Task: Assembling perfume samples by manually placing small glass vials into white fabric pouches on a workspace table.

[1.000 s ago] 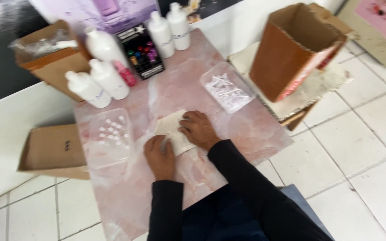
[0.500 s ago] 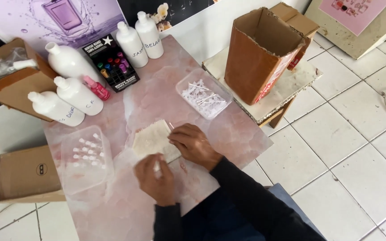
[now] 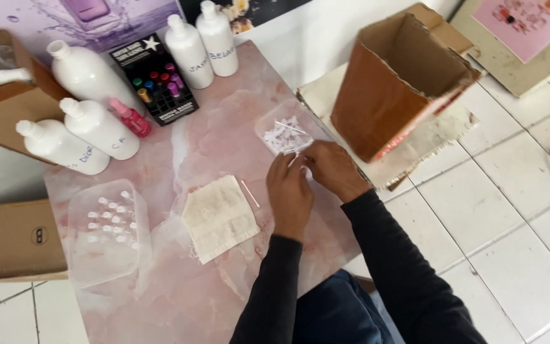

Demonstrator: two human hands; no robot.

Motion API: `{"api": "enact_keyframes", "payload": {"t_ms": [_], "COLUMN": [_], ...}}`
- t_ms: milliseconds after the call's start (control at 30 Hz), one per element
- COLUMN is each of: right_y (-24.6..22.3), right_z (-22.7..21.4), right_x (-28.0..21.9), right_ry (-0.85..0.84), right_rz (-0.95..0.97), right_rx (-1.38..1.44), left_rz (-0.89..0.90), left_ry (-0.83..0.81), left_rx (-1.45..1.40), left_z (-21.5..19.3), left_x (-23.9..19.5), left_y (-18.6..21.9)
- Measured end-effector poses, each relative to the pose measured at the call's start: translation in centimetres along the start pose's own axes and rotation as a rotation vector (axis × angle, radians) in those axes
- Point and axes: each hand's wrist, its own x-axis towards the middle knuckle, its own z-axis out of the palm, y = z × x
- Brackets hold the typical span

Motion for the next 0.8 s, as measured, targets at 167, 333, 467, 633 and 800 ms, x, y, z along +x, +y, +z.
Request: {"api": "enact_keyframes", "payload": {"t_ms": [167,333,467,633,800], "right_y": [1.3,1.2,0.9,-0.9,-2.1], "right_z": [1.5,1.8,0.7,-2.1,-3.8], "right_x": [2.7,3.2,2.6,1.0,-0.7], "right_ry": [-0.266,-0.264,-0.209,-0.133,0.079], "right_rz": [0.122,0.103,0.057,-0.08,-0.19], "right_rx": [-0.066,-0.157,-0.012,0.042,0.271], "left_rz": [-0.018,-0.091,-0.147,-0.236,-0.076], "left_ry": [-0.172,-0.198,-0.279,-0.364,0.012], "left_rx": [0.184,0.206,0.277,0.303,0.023], "left_z": [2.8,3.2,2.8,2.5,0.7], "left_x": [-0.1,-0.3,0.2,0.2,1.2], "left_y": [-2.4,-2.2,-1.7,-1.6,-1.5]}}
